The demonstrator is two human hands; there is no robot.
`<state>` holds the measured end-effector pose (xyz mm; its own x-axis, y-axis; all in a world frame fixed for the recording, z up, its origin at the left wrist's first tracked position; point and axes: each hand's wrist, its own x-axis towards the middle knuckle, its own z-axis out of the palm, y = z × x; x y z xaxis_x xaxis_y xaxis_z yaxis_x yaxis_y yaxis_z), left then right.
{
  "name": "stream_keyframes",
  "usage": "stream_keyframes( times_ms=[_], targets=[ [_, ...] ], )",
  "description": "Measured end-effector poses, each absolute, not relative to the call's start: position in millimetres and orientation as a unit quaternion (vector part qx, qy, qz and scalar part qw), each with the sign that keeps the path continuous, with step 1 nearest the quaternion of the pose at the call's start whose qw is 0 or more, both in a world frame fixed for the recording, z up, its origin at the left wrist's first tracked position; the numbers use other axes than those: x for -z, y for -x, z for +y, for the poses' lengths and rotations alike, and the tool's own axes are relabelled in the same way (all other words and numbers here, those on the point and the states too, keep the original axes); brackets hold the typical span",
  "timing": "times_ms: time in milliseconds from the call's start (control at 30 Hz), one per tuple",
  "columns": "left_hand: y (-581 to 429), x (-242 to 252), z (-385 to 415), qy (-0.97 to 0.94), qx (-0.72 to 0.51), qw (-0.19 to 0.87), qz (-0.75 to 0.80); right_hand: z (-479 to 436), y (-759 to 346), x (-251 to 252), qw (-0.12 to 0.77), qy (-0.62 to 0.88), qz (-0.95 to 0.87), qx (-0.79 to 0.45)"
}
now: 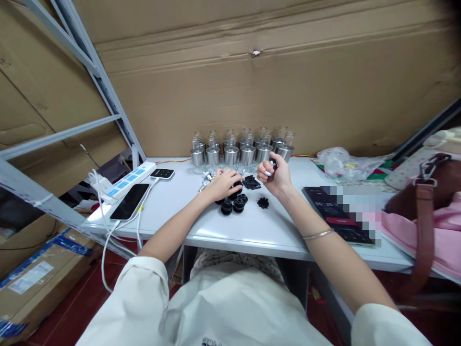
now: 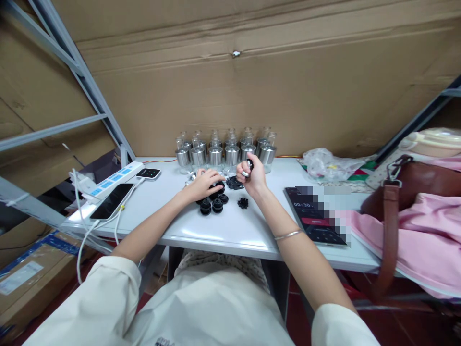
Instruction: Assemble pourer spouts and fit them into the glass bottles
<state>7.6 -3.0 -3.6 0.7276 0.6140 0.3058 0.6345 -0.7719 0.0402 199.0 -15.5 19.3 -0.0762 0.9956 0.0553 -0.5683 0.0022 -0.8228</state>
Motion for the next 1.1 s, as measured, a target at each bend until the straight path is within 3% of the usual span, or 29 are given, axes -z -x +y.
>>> stream_keyframes(
  times_ms=[333,400,500,600,667,800,1100],
  targets=[
    [-6.4,7.3,0.8,0.928,0.157,0.030,-0.337,-7.5,-206.3,-14.0,0.667,0.352,-0.358,-0.551],
    [-6.6,6.5,-0.3,0.928,0.160,0.028,-0.336,1.6,-214.4,-13.2,0.711,0.399,-0.354,-0.459],
    [-7.2,5.7,-1.7,0.928,0.163,0.025,-0.335,23.4,-237.4,-17.6,0.755,0.481,-0.391,-0.212],
    [-7.7,5.9,-1.7,0.927,0.165,0.026,-0.336,48.0,-263.6,-28.1,0.677,0.583,-0.450,0.003],
    [-7.6,6.5,-1.4,0.926,0.169,0.025,-0.335,61.7,-276.3,-35.1,0.603,0.609,-0.510,0.076],
    [-6.1,7.7,-2.3,0.925,0.174,0.018,-0.337,75.8,-287.3,-43.9,0.465,0.609,-0.633,0.111],
    [-8.7,-21.7,-17.2,0.913,0.257,-0.033,-0.315,38.6,-287.4,-56.1,0.254,0.596,-0.736,0.196]
  ],
)
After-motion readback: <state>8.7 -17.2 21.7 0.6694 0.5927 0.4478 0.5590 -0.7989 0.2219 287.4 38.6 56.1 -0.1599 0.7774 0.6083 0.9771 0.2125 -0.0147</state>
